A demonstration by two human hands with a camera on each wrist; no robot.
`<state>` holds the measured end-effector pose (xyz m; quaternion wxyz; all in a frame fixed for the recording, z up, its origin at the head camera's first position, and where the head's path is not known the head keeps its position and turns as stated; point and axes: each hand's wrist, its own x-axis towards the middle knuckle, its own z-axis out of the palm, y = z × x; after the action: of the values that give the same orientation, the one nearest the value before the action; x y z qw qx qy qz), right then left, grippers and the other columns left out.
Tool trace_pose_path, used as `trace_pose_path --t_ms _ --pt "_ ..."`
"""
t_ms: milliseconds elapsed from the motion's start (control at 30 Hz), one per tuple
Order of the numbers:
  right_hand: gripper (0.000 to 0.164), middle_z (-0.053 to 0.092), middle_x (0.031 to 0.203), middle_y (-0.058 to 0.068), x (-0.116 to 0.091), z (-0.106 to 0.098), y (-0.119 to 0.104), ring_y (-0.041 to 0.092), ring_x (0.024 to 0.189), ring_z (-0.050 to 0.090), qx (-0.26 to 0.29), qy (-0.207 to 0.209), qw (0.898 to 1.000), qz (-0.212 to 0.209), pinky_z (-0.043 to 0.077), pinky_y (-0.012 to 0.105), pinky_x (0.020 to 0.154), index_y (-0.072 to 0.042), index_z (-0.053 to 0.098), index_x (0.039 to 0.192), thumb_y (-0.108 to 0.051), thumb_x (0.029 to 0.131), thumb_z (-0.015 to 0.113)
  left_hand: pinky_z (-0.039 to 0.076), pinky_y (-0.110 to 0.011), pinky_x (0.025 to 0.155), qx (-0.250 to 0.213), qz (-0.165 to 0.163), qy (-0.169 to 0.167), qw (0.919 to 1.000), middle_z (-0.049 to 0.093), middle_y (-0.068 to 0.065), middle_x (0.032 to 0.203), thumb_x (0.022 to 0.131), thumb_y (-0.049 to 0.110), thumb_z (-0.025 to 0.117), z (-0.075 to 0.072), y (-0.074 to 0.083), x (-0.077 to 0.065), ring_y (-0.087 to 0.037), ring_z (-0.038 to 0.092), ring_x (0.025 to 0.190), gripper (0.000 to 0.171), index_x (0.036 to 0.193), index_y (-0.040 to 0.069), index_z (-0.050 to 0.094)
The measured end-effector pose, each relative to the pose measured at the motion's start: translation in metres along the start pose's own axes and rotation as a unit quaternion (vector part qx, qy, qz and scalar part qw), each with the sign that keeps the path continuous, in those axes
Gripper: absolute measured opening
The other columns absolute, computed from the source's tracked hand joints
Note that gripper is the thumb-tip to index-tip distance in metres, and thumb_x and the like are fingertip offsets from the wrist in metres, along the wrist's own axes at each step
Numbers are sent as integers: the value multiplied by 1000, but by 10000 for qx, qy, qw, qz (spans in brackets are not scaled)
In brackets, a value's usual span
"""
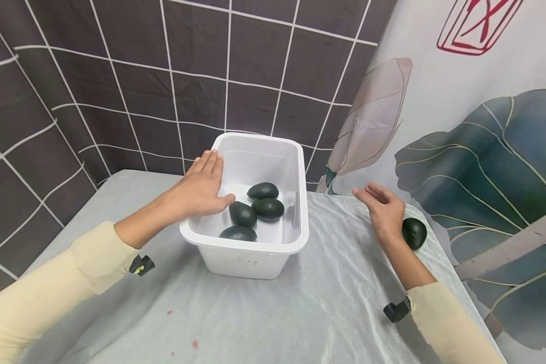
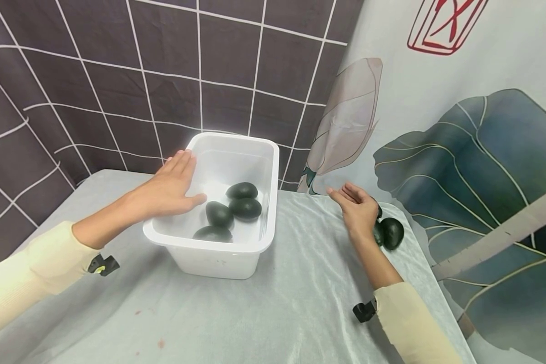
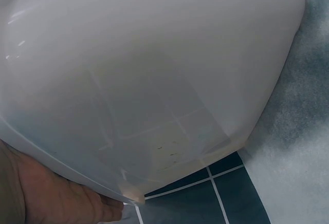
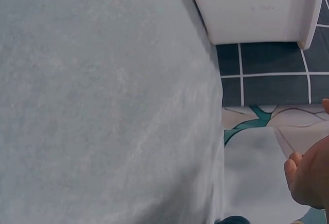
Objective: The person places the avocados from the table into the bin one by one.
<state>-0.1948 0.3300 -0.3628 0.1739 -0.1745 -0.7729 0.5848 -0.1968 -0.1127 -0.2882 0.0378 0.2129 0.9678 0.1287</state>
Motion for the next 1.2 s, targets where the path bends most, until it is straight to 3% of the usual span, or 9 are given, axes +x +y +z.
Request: trace_pose_path --t_ms 300,567,800,1200 --pt "73 77 144 -3 4 -9 4 0 118 72 596 158 9976 304 57 7 96 -17 72 152 -34 87 100 3 -63 145 29 -1 10 10000 -1 -36 186 109 45 56 2 -1 1 -54 -2 176 102 173 -17 9" --pt "75 77 140 -8 6 -18 9 -1 116 73 629 357 9964 444 57 9 100 -18 72 153 -33 86 101 2 -63 145 -16 -7 -24 10000 -2 -36 186 109 47 56 1 -1 1 -53 -3 176 102 174 -16 8" --pt "72 80 128 -11 7 -24 16 -2 113 73 649 518 9955 452 56 6 96 -18 75 149 -33 84 102 2 -63 145 5 -11 -18 10000 -3 -35 186 109 46 56 1 -1 2 -52 -5 177 102 174 -16 8" --pt "70 80 124 -17 9 -41 21 -4 118 70 551 737 9939 612 53 10 110 -20 76 149 -33 85 102 1 -63 145 30 -31 -39 10000 -3 -36 186 109 45 56 1 0 1 -52 -5 176 101 174 -16 8"
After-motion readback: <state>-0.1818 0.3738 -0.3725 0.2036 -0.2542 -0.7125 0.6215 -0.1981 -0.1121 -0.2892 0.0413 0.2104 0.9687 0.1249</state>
